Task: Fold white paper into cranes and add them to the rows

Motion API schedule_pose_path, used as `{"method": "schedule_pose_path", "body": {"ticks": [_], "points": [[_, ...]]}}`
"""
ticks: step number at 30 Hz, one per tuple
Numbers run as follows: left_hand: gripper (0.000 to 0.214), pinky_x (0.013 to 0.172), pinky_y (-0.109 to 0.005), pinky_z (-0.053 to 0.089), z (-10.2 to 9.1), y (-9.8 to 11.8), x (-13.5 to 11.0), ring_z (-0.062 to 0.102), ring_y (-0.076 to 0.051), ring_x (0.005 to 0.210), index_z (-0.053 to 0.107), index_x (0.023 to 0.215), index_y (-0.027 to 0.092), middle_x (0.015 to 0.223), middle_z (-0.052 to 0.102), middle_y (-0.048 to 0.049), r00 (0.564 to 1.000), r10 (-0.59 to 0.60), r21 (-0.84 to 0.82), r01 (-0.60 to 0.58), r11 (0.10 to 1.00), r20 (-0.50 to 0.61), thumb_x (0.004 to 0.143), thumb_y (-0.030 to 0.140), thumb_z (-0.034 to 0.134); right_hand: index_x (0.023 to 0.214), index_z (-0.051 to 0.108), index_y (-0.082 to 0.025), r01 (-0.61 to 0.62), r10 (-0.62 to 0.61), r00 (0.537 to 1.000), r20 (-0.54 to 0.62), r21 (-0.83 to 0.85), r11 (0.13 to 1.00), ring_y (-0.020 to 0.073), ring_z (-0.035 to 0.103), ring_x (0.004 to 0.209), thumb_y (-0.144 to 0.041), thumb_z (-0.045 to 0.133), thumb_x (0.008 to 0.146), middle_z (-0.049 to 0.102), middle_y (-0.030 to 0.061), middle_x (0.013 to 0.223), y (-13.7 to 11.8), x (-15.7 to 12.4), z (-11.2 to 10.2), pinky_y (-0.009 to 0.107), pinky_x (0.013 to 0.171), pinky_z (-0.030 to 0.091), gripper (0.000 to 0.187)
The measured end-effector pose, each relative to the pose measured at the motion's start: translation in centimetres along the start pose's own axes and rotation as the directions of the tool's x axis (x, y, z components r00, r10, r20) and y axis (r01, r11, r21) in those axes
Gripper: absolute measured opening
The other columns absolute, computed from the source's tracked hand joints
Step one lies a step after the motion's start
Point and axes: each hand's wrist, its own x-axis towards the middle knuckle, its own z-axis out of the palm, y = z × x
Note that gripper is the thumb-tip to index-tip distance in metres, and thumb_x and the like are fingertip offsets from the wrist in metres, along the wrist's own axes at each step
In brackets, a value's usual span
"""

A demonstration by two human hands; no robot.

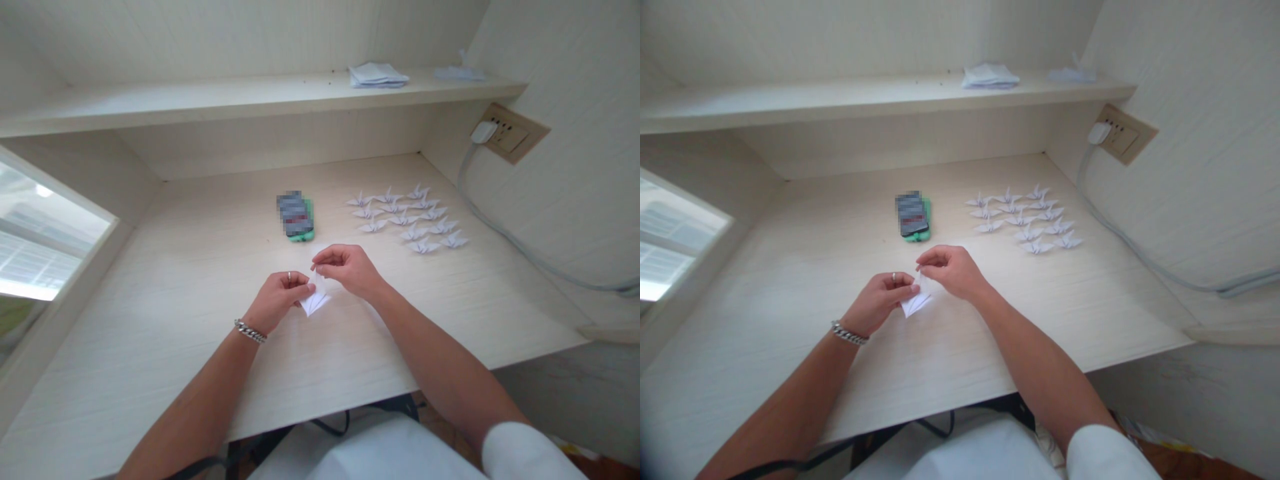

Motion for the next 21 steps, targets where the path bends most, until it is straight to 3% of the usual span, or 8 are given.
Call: {"method": "schedule_pose_path", "body": {"ticks": [6,11,13,21], "points": [[0.022,0.054,-0.024,0.038,0.35,0.36,-0.2,0.051,-0.011,0.053,0.067,0.065,0.014,0.059,0.06,0.0001,0.997,0.045,0.006,-0.045,0.999,-0.058,0.063,0.032,0.078,0.087,0.068,-0.015,-0.026,0.028,0.997,-0.066,0.042,0.999,0.0139,0.067,0.066,-0.026,0.069,0.072,0.072,0.0039,0.076,-0.28,0.06,0.02,0.027,0.061,0.053,0.018],[0.023,0.054,-0.024,0.038,0.7,0.85,-0.52,0.05,-0.011,0.053,0.068,0.067,0.014,0.058,0.06,-0.0003,0.989,0.12,0.091,-0.111,0.99,-0.091,0.066,0.035,0.076,0.097,0.067,-0.015,-0.022,0.022,0.999,0.036,-0.018,1.0,0.0159,0.068,0.074,-0.023,0.078,0.064,0.072,0.0045,0.081,-0.19,-0.19,0.12,0.03,0.071,0.054,0.036],[0.023,0.053,-0.024,0.038,0.77,0.95,-0.61,0.049,-0.011,0.053,0.069,0.068,0.013,0.058,0.06,-0.0002,0.988,0.13,0.114,-0.12,0.986,-0.085,0.067,0.036,0.075,0.097,0.067,-0.015,-0.022,0.023,0.998,0.057,-0.024,0.999,0.0163,0.068,0.075,-0.022,0.077,0.064,0.072,0.0046,0.08,-0.12,-0.27,0.18,0.03,0.072,0.054,0.035],[0.023,0.052,-0.024,0.036,0.77,0.93,-0.67,0.048,-0.01,0.052,0.067,0.065,0.014,0.056,0.059,0.0006,0.992,0.119,0.149,-0.11,0.983,-0.052,0.068,0.035,0.073,0.091,0.068,-0.015,-0.054,0.054,0.998,0.007,-0.056,0.997,0.0149,0.066,0.064,-0.025,0.078,0.064,0.071,0.0032,0.071,-0.35,-0.25,0.07,0.027,0.061,0.052,0.03]]}}
